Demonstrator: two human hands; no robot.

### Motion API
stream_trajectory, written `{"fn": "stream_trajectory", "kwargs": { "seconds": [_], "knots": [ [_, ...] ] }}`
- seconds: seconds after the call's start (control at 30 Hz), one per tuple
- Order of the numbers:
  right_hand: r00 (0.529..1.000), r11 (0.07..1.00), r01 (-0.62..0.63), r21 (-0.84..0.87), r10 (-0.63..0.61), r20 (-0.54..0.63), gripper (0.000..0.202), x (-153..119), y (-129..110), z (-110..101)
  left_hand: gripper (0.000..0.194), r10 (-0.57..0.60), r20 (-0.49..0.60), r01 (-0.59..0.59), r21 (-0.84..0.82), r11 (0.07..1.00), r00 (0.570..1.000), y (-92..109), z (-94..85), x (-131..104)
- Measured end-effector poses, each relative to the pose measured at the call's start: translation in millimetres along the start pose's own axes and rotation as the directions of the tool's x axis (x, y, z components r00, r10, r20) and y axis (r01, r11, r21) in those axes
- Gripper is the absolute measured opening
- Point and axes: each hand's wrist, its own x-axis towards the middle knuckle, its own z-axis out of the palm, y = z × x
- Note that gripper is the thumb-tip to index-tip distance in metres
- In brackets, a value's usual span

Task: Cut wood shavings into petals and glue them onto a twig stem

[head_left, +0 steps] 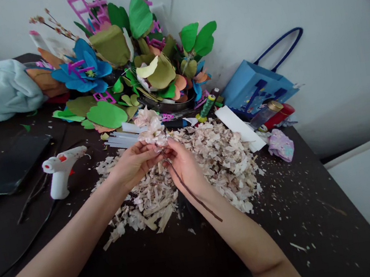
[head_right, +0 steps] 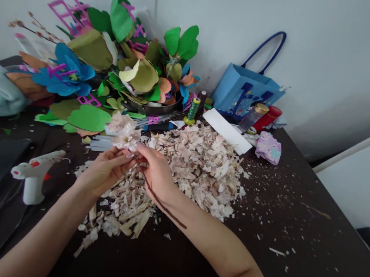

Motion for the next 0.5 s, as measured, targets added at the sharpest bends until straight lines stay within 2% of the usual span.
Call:
{"fn": "stream_trajectory", "kwargs": {
  "seconds": [0.5],
  "knots": [
    [1.000, 0.998, -0.009, -0.066, 0.009, -0.002, 0.006, 5.5, -4.9, 2.0, 0.025, 0.007, 0.041, -0.008, 0.007, 1.000, 0.999, -2.2, -4.0, 1.1]
  ]
}}
